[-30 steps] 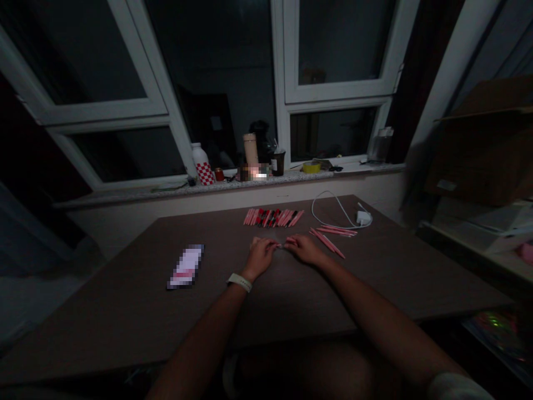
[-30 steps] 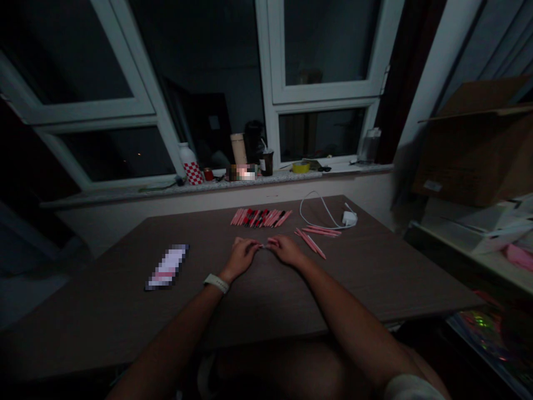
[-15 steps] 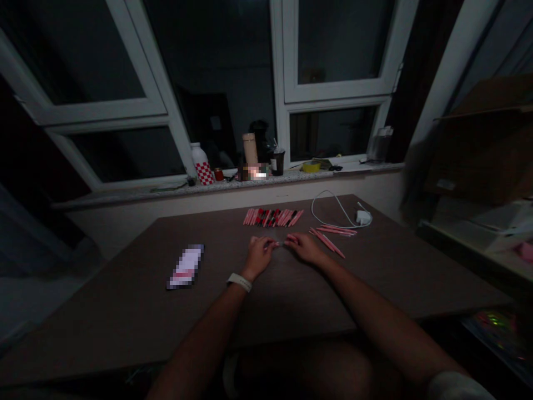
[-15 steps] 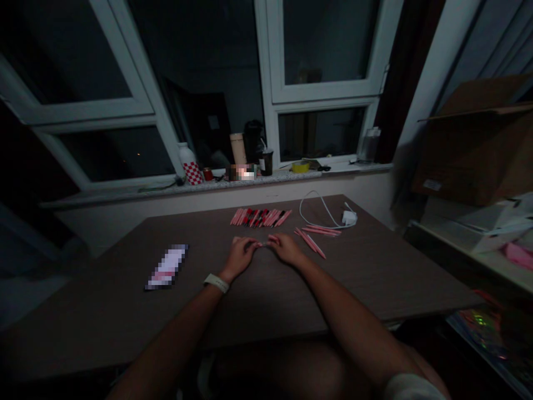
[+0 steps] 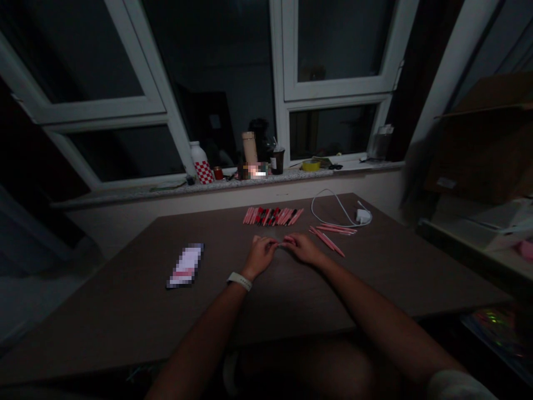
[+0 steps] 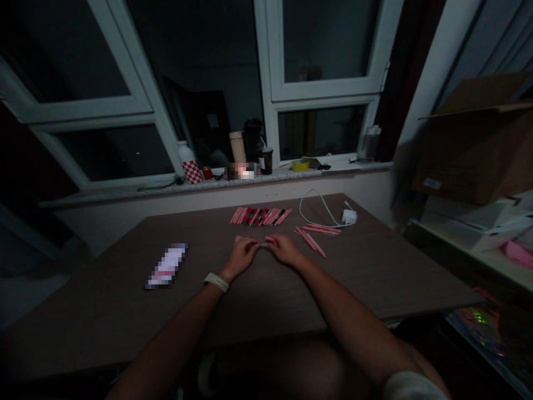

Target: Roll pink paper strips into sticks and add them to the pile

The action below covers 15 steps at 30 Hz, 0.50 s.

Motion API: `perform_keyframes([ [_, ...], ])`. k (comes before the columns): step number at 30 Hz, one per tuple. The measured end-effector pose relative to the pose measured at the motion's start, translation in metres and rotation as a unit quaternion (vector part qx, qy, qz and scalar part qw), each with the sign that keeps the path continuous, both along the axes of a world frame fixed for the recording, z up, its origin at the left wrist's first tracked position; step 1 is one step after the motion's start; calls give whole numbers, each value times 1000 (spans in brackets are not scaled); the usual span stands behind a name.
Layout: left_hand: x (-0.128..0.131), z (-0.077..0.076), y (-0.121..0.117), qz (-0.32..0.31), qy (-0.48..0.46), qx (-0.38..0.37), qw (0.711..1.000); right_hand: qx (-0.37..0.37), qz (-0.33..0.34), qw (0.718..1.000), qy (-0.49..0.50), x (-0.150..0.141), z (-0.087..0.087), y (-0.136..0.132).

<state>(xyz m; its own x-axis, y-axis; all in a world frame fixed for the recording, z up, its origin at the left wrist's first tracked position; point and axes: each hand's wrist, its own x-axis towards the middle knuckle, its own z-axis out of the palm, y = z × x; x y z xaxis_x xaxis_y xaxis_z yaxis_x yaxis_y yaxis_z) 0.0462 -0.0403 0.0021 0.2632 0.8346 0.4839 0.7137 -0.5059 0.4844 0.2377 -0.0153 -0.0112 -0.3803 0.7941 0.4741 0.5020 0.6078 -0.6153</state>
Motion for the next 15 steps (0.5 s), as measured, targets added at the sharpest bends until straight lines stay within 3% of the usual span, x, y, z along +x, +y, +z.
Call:
perform_keyframes([
  [6, 0, 2, -1, 18, -33, 12, 999, -28, -41, 998, 29, 4, -1, 4],
  [15, 0, 4, -2, 13, -22, 2, 1000, -11, -20, 1000, 20, 3, 4, -1],
])
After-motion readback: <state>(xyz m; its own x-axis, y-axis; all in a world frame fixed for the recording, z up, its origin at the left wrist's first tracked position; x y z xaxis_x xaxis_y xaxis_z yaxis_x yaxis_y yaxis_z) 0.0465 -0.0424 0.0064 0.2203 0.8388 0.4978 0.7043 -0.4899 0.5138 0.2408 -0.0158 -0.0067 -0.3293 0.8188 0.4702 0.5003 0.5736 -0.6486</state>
